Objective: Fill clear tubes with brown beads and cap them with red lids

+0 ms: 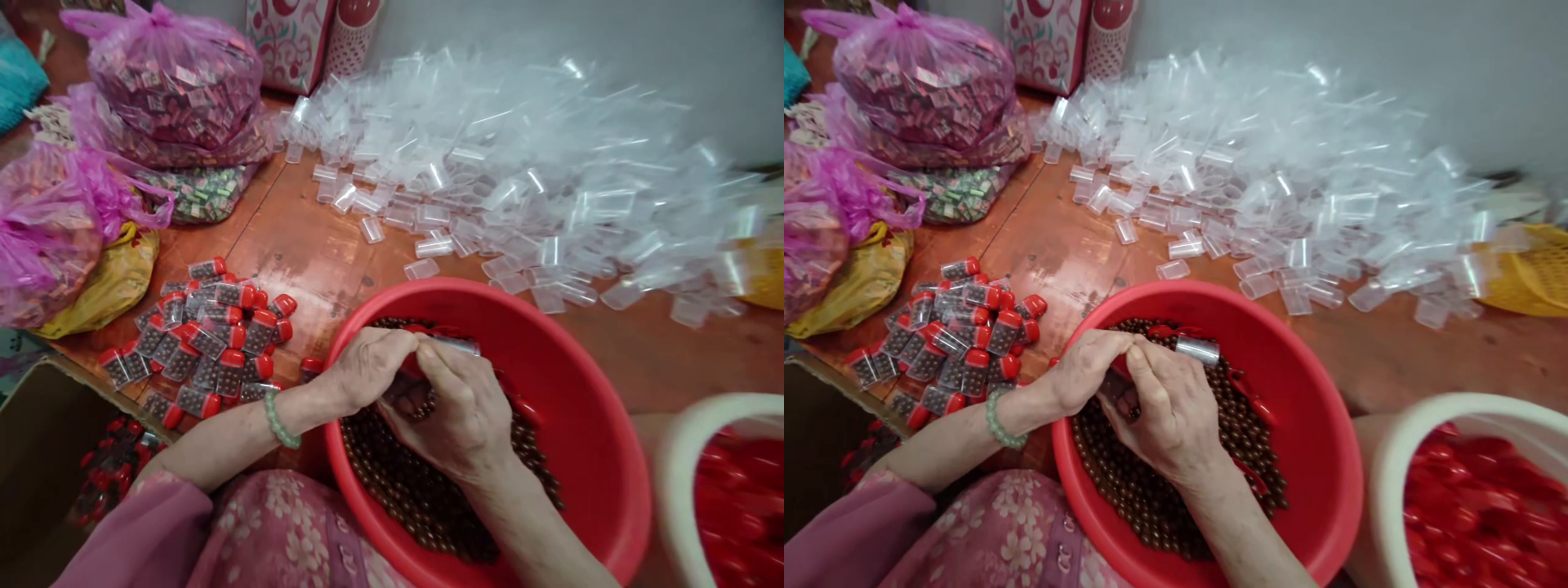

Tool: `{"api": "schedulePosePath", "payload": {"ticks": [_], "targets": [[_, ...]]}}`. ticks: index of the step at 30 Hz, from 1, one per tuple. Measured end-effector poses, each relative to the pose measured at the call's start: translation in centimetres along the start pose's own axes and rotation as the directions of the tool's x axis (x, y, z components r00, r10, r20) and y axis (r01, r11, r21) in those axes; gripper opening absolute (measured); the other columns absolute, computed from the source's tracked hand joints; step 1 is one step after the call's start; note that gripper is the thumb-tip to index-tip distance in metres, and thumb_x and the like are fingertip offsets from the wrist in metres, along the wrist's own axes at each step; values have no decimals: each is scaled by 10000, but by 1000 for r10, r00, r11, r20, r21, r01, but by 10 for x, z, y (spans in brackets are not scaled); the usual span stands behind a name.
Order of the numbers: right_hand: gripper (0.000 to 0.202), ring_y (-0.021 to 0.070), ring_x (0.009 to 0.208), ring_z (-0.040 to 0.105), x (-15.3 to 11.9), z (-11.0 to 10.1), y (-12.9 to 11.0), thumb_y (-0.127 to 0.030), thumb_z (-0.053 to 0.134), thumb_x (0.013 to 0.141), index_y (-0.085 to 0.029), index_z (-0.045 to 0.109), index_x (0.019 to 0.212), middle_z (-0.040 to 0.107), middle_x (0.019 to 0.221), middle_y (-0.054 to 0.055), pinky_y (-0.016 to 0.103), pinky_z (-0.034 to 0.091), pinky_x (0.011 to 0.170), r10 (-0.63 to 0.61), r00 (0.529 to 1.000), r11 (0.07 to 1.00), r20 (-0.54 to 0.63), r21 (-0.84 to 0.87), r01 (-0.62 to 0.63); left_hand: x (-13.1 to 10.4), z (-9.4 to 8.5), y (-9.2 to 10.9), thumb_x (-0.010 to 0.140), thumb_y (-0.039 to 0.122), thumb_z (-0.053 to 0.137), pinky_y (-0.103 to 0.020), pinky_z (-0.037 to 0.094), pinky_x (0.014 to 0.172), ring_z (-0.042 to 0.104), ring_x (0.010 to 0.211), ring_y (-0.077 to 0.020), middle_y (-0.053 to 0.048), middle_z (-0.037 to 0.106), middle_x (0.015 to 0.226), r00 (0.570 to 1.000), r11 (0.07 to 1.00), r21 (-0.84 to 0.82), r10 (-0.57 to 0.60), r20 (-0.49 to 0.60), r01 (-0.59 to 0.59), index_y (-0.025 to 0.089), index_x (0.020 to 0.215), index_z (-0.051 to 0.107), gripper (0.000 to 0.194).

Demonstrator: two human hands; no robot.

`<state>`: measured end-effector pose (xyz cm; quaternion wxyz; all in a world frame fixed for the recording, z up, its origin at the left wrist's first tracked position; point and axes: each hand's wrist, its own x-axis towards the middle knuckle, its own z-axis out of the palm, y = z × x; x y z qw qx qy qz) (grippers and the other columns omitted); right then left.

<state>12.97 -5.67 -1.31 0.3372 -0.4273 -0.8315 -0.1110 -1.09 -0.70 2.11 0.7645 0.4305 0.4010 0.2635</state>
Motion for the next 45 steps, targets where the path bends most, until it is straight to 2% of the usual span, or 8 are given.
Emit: {"api": "schedulePosePath", "payload": {"ticks": [6,10,13,20,25,31,38,45], "targets": [[572,277,1035,668,-7,-28,29,-327,643,865,-200,426,1379,670,1172,148,443,564,843,292,913,946,286,54,-320,-37,-43,12,931,368,384,-245,464,624,592,648,-136,0,624,709,900,858,436,387,-200,-271,187,940,629,305],[234,234,927,684,-22,-39,55,-242,502,933,-197,617,1132,707,1035,93,395,552,811,474,742,860,474,-66,-506,-45,-91,9,927,323,405,-342,456,726,616,718,-206,-34,634,726,734,303,946,615,-288,117,201,879,638,267],[225,218,914,674,-24,-39,63,-204,496,924,-207,631,1104,702,1009,77,377,535,811,476,678,846,560,-81,-528,-45,-111,5,929,317,419,-413,458,829,644,883,-271,-57,653,805,741,66,966,630,-233,248,219,888,640,245],[330,258,954,645,-24,-28,70,-190,739,741,-200,652,1059,656,1039,89,379,518,824,442,489,865,752,-214,-454,-40,-66,5,898,239,530,-438,488,955,617,1027,-256,-109,689,1044,672,40,985,735,83,-166,161,1020,622,171],[315,236,1008,639,-28,-21,73,-208,701,792,-199,658,1104,581,1168,107,366,518,887,406,469,844,784,-126,-521,-28,-14,-5,941,188,467,-334,515,898,628,952,-190,-89,694,989,728,134,843,585,357,-521,140,992,619,167],[184,231,988,640,-29,-21,65,-226,596,877,-189,676,1039,610,1092,101,389,515,911,315,509,849,801,2,-529,-13,-1,-19,981,233,354,-397,504,840,600,896,-234,-101,661,941,894,1,916,217,392,-402,142,900,598,273],[262,290,1162,578,-29,-6,55,-226,649,841,-164,643,1096,501,1270,149,455,504,997,454,658,837,601,-35,-546,-14,-1,-15,972,254,371,-403,486,859,605,932,-253,-98,663,965,904,-58,919,168,393,-389,146,934,604,259],[348,257,1137,617,-43,0,18,-112,434,928,-107,553,1255,500,1312,200,417,543,958,394,595,859,701,-49,-510,-12,1,-13,908,226,468,-411,500,788,648,859,-279,-118,696,879,898,-197,885,45,437,-421,133,891,640,196]]}}
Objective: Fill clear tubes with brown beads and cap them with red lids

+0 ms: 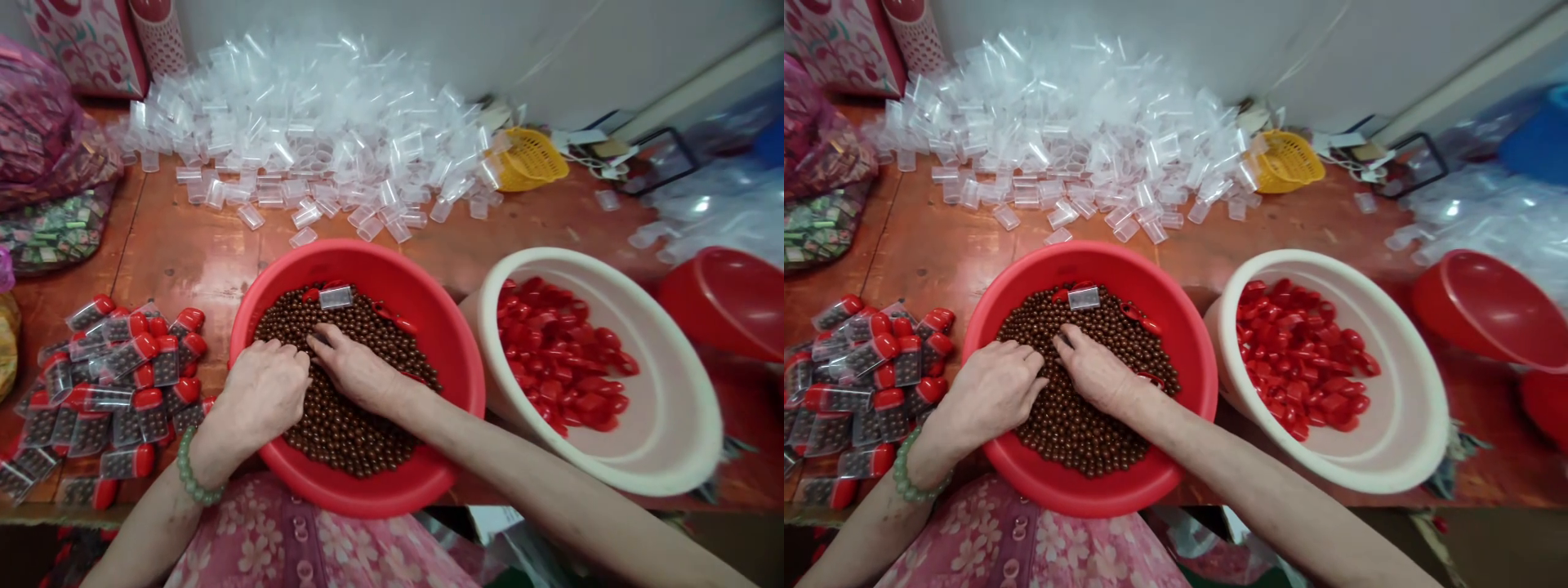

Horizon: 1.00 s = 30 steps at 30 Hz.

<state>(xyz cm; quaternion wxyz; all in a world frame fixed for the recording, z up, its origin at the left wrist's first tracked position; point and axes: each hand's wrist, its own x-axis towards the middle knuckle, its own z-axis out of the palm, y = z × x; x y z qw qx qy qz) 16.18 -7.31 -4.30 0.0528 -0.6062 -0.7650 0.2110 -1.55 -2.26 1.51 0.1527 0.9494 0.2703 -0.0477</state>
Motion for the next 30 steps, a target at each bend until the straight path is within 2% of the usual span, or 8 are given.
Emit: {"api": "schedulePosePath", "payload": {"ticks": [4,8,14,15,17,20,25,30], "targets": [[347,212,1038,652,-11,1,-11,-46,418,896,-132,627,1159,566,1238,158,360,558,910,43,998,997,49,56,-45,2,-1,0,861,74,395,-393,501,768,652,849,-261,-99,694,878,1000,1000,18,-14,3,14,140,893,630,246],[284,210,999,640,-21,0,-22,-143,415,947,-132,699,947,643,1046,134,357,529,929,33,996,989,87,141,-45,1,-1,-2,847,74,402,-381,494,787,646,878,-253,-95,690,897,1000,1000,4,5,16,-5,145,906,617,233],[267,192,940,609,-33,-5,-24,-237,462,945,-169,716,893,666,962,96,347,485,908,43,981,909,188,399,-116,-1,-4,-5,865,114,397,-393,486,787,640,860,-251,-75,680,874,993,994,-46,104,59,-102,172,873,595,207],[238,183,900,602,-33,-7,-22,-259,506,927,-177,715,848,668,919,77,334,483,882,76,972,846,223,501,-181,-1,-4,-6,863,126,414,-390,484,782,638,852,-247,-64,675,866,990,990,-65,126,68,-122,180,865,589,183],[219,149,741,563,-30,-8,-16,-311,627,854,-177,682,690,641,747,25,298,485,777,154,924,622,349,692,-365,-1,-6,-8,858,169,474,-385,480,779,634,852,-243,-45,665,867,982,981,-112,167,93,-157,192,859,578,107],[378,92,532,445,-24,-5,-8,-430,709,757,-165,577,521,509,528,-36,257,469,610,194,831,280,522,783,-556,-1,-6,-9,857,311,576,-389,476,789,628,899,-255,-39,655,934,974,967,-188,195,114,-171,193,916,573,131],[442,124,653,592,-16,-1,-9,-597,674,729,-155,657,708,635,688,9,273,554,656,197,791,20,579,805,-593,2,-2,-3,853,438,621,-387,479,825,615,978,-252,-54,637,1074,971,936,-307,212,109,-170,181,1124,538,383],[488,136,677,634,-13,-10,-20,-553,444,935,-123,672,961,703,793,79,272,586,637,189,767,-278,613,783,-557,5,5,5,908,389,555,-377,473,898,582,1047,-247,-95,626,1119,978,924,-354,189,87,-148,152,1132,558,326]]}}
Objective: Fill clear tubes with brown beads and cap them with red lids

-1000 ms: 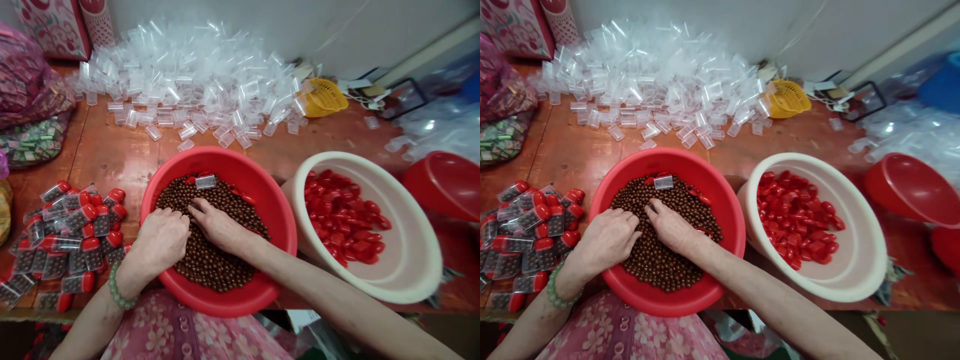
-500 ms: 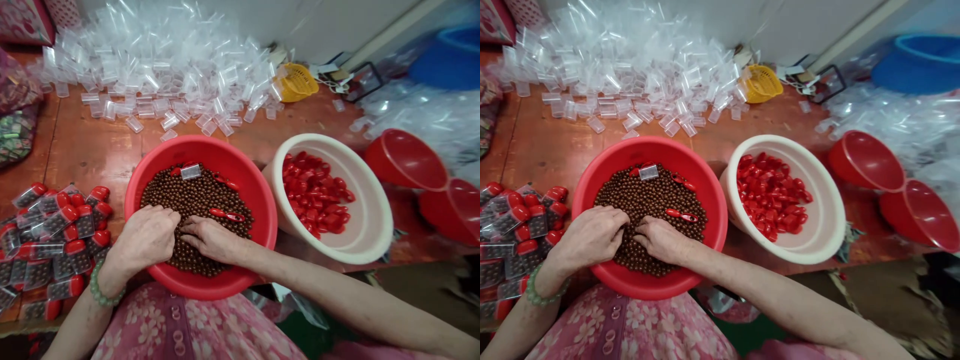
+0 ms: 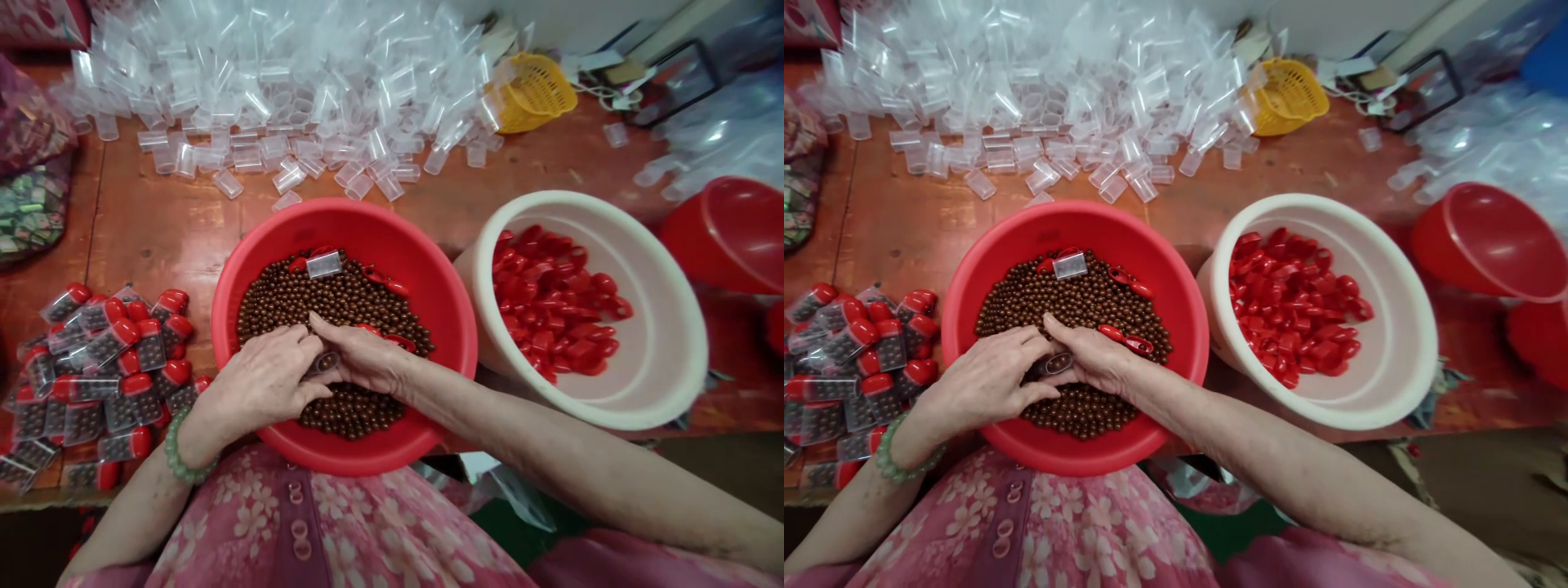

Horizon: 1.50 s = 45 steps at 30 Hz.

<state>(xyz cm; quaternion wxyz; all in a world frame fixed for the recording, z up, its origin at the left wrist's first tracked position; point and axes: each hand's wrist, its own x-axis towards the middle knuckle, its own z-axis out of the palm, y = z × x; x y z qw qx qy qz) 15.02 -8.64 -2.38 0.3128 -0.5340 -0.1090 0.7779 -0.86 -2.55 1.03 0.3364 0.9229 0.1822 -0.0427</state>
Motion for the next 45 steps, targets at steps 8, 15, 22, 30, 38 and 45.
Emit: {"api": "schedulePosePath", "payload": {"ticks": [8,15,22,30,38,45], "targets": [[631,123,624,633,-15,0,-7,-563,203,988,-122,655,989,687,840,90,269,565,635,-50,999,994,9,-95,50,5,1,0,931,223,458,-363,472,852,579,901,-200,-71,628,962,972,973,-219,-114,-206,68,155,936,585,144],[253,238,969,619,-31,-15,0,-301,552,902,-152,671,1070,641,1073,124,374,472,894,-372,896,76,240,-955,287,3,-2,-2,871,234,548,-313,498,826,621,864,-147,-48,639,940,902,531,-846,-343,-263,-45,153,998,542,150],[216,181,782,642,-24,-6,14,-70,471,872,-141,673,843,673,906,95,283,449,706,-245,930,-184,274,-955,233,2,-3,1,802,206,631,-277,480,823,606,839,-121,-32,641,911,874,427,-899,-395,-282,-97,143,958,556,184],[98,174,773,644,-40,-11,-24,-268,600,876,-211,678,862,707,832,33,315,508,754,-807,580,252,108,-826,504,2,3,-2,813,194,607,-299,481,833,619,868,-139,-28,649,926,903,533,-846,-355,-244,-19,161,957,553,157],[112,179,802,665,-33,25,-36,-240,612,865,-257,722,862,735,836,23,345,537,806,-914,354,85,198,-760,644,2,2,-4,810,168,594,-310,481,888,609,939,-161,-32,640,964,908,566,-821,-302,-289,-72,157,971,569,164],[251,213,1071,666,-33,20,-21,-354,535,925,-248,733,1039,734,1121,59,402,496,997,-880,448,213,156,-714,667,3,1,-4,810,194,596,-276,469,800,574,835,-135,-3,592,869,888,533,-843,-352,-296,-69,156,908,541,119]]}}
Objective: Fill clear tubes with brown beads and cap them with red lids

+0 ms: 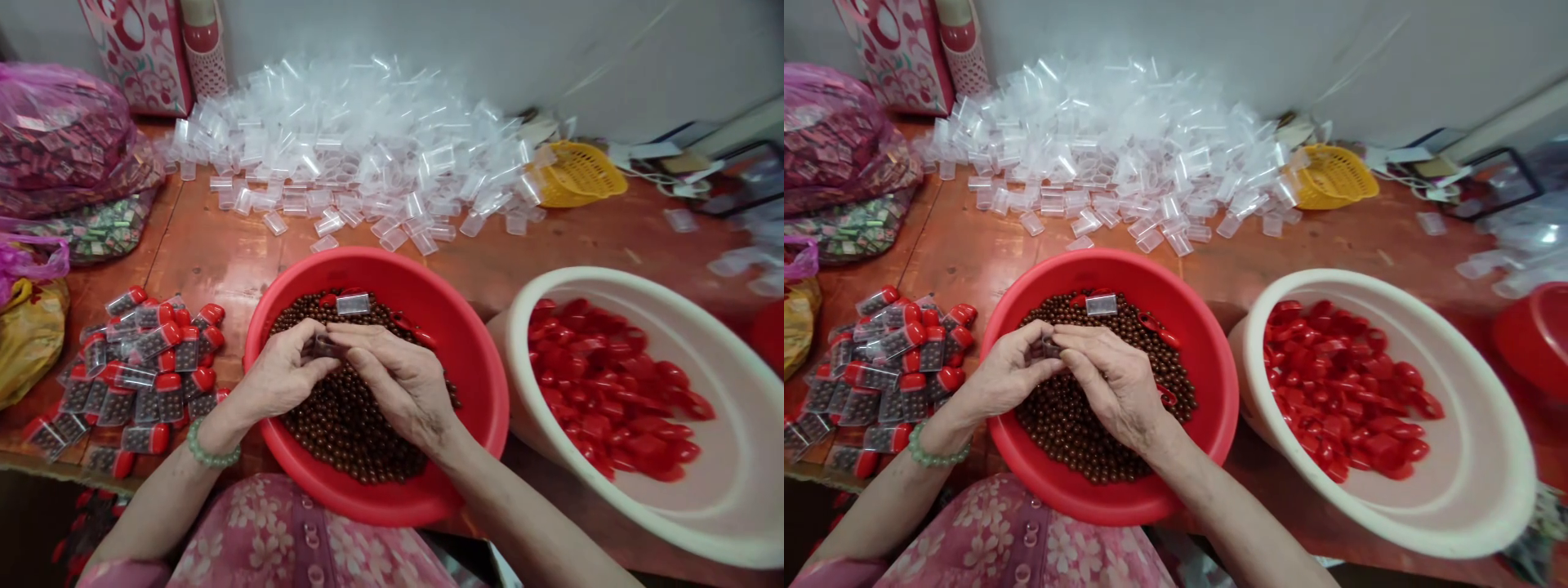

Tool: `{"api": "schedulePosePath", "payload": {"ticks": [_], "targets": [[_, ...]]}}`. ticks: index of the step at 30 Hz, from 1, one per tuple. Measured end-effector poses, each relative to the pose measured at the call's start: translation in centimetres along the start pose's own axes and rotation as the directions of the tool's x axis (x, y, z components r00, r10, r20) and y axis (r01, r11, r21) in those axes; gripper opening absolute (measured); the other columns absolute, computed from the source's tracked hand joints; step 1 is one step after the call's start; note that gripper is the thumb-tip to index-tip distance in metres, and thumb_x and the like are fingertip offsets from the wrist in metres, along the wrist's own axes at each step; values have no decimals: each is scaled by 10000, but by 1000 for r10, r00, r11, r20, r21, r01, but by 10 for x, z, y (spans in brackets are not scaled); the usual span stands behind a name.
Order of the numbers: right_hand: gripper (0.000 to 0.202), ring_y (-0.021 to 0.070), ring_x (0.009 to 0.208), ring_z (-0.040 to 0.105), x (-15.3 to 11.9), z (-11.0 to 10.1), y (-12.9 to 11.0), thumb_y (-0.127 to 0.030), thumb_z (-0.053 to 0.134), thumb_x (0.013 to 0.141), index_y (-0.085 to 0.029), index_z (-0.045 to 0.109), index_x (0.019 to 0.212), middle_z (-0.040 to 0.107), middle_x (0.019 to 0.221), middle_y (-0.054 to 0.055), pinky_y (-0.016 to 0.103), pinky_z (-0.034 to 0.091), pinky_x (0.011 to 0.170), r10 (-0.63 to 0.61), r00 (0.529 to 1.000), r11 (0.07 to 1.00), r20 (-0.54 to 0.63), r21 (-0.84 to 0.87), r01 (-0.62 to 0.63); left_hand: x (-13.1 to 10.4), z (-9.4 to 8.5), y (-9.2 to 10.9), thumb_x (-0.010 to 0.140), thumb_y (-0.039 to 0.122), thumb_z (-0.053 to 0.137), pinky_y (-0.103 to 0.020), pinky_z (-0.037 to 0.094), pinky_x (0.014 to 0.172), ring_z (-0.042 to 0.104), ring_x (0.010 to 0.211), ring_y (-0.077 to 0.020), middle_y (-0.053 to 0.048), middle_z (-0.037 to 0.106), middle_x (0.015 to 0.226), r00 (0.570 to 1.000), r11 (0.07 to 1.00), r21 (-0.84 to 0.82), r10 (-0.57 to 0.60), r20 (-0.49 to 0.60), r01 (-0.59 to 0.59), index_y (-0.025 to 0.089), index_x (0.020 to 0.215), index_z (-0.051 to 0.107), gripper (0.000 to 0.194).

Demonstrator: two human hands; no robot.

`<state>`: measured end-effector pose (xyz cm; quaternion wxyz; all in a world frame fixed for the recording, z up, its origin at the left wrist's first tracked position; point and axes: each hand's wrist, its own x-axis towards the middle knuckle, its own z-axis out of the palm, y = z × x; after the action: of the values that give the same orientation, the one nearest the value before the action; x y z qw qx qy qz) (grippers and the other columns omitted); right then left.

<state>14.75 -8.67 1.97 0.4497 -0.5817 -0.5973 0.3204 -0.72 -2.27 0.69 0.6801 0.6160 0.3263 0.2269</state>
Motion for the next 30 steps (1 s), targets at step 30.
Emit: {"api": "schedulePosePath", "payload": {"ticks": [30], "targets": [[181,220,830,591,-31,-53,64,-306,515,917,-190,616,822,633,865,83,339,460,755,367,905,624,214,-778,-69,-1,-2,10,882,190,554,-298,515,858,667,946,-161,-65,685,1012,989,997,49,58,136,-66,169,1055,548,174]]}}
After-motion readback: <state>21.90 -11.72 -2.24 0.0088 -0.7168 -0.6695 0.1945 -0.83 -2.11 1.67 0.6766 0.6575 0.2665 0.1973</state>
